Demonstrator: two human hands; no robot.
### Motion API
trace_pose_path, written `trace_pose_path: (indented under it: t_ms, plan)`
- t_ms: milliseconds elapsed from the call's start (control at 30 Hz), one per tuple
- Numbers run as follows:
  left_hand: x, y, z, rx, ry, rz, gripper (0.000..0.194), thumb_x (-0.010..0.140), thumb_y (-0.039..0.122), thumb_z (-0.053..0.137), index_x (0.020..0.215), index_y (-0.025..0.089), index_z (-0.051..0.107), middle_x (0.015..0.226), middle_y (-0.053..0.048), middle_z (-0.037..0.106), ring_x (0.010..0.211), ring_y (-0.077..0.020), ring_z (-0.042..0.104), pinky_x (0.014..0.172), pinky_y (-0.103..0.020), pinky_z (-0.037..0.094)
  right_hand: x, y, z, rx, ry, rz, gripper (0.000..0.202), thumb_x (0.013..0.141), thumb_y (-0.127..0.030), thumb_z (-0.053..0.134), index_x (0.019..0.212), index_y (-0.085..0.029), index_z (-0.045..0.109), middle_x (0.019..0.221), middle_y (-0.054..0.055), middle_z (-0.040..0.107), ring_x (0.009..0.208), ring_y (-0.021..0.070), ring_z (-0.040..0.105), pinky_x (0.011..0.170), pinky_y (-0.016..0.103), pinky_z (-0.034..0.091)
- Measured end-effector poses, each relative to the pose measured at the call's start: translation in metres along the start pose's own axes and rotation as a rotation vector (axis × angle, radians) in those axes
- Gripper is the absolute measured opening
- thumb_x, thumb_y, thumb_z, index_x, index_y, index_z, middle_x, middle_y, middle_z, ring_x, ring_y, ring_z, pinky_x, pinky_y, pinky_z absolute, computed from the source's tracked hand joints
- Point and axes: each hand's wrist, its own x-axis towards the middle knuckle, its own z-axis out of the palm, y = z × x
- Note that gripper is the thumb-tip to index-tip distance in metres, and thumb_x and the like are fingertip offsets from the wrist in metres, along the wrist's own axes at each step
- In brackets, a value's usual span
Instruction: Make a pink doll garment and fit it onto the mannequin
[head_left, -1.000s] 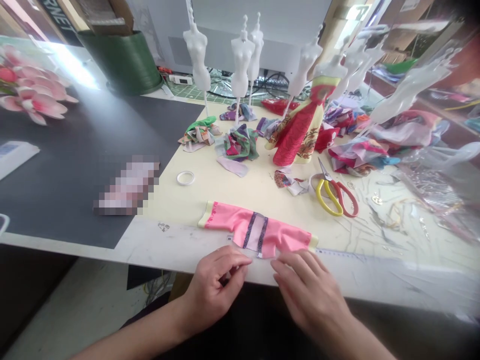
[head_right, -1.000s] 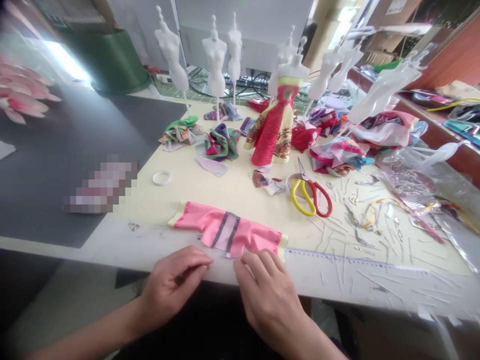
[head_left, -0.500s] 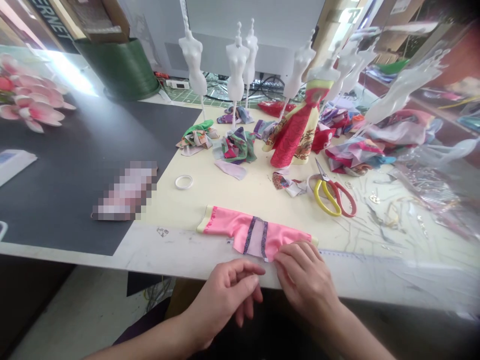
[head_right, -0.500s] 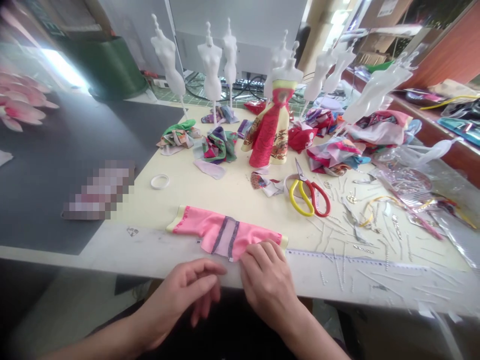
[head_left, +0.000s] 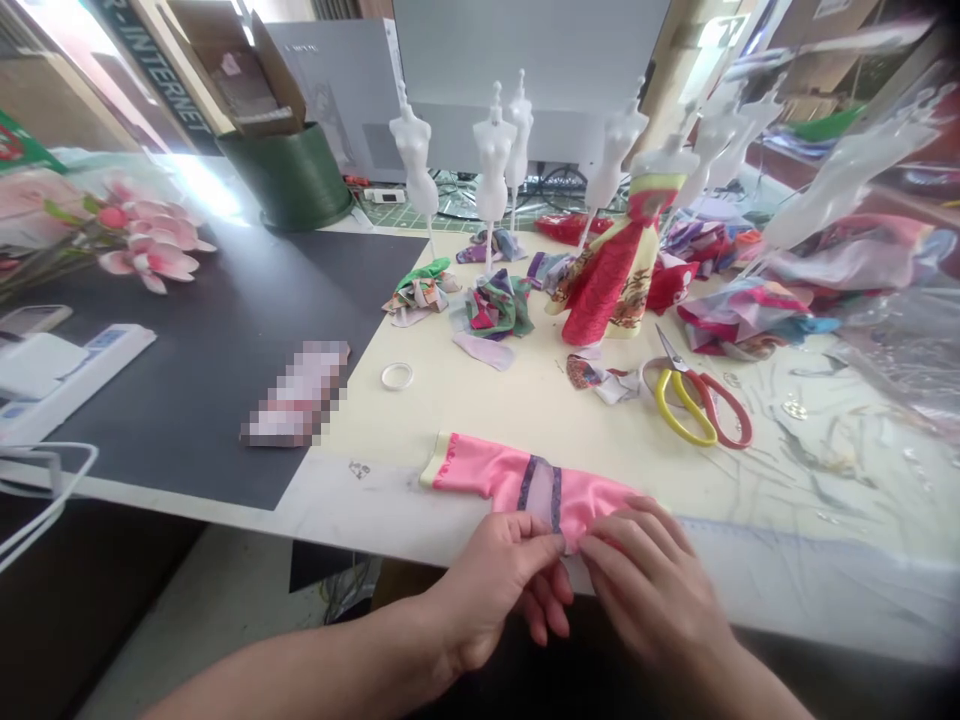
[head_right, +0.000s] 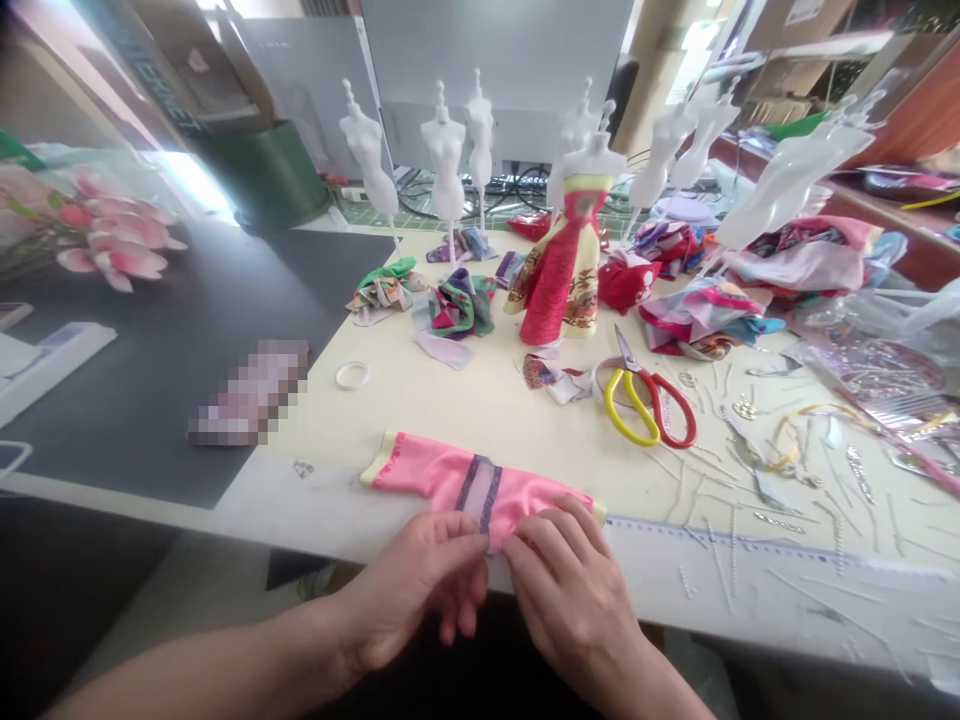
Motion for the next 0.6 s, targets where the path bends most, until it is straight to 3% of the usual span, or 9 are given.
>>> trace_pose_path:
  t_ms: [67,167,233,300,400,500,600]
  plan:
    - [0.0,-0.002,-0.001,-0.021,0.0,0.015,0.024,0.077,0.035,0.058,0.07,0.013,0.051,0.056,0.0,0.058,0.037,-0.0077,0.053,0.03,-0.013,0.034,-0.004,-0.004,-0.002,-0.006,0.048,0.05,0.024,0.076,0.0,0.055,0.096,-0.013,0.059,0.089,0.009,0.061,0.085,0.02,0.054,0.085,0.041,0.044]
    - [0.0,-0.004,-0.002,-0.067,0.023,0.035,0.022,0.077,0.033,0.059,0.073,0.014,0.05,0.058,0.0,0.059,0.038,-0.0073,0.052,0.031,-0.013,0.035,-0.011,-0.014,-0.004,0.159,0.055,0.228,0.011,0.081,-0.007,0.054,0.085,-0.017,0.058,0.075,0.004,0.06,0.069,0.0144,0.056,0.062,0.026,0.047]
    - [0.001,-0.004,-0.001,-0.098,0.027,0.04,0.021,0.077,0.032,0.058,0.073,0.013,0.05,0.058,0.0,0.058,0.038,-0.0066,0.052,0.032,-0.013,0.035,-0.014,-0.021,-0.004,0.409,-0.099,0.432,0.008,0.086,-0.018,0.052,0.082,-0.019,0.058,0.068,0.002,0.059,0.06,0.0119,0.055,0.053,0.022,0.045]
    - [0.001,-0.003,-0.001,-0.116,0.012,0.041,0.021,0.077,0.032,0.058,0.073,0.013,0.051,0.058,0.0,0.058,0.038,-0.006,0.051,0.032,-0.013,0.036,-0.016,-0.027,-0.002,0.709,-0.283,0.725,0.017,0.09,-0.032,0.046,0.094,-0.021,0.059,0.067,0.001,0.059,0.051,0.0104,0.052,0.045,0.02,0.042]
    - [0.001,-0.002,0.001,-0.113,-0.01,0.037,0.021,0.076,0.032,0.059,0.073,0.013,0.052,0.058,0.0,0.058,0.038,-0.0057,0.05,0.032,-0.013,0.035,-0.016,-0.03,0.004,1.085,-0.367,1.086,0.034,0.09,-0.047,0.043,0.109,-0.021,0.054,0.071,0.001,0.058,0.04,0.0063,0.041,0.037,0.019,0.033]
    - [0.002,-0.002,0.003,-0.103,-0.015,0.032,0.021,0.075,0.032,0.059,0.074,0.012,0.054,0.057,0.0,0.057,0.038,-0.006,0.05,0.032,-0.013,0.035,-0.013,-0.028,0.007,1.226,-0.322,1.139,0.033,0.087,-0.05,0.047,0.095,-0.02,0.057,0.073,0.001,0.058,0.039,0.0038,0.037,0.042,0.021,0.036]
    - [0.002,-0.003,0.004,-0.1,-0.012,0.042,0.02,0.074,0.032,0.059,0.073,0.012,0.054,0.055,0.001,0.057,0.038,-0.0062,0.05,0.033,-0.013,0.035,-0.008,-0.026,0.007,1.198,-0.308,1.127,0.033,0.086,-0.051,0.05,0.087,-0.019,0.059,0.069,0.001,0.058,0.041,0.0052,0.039,0.047,0.023,0.041]
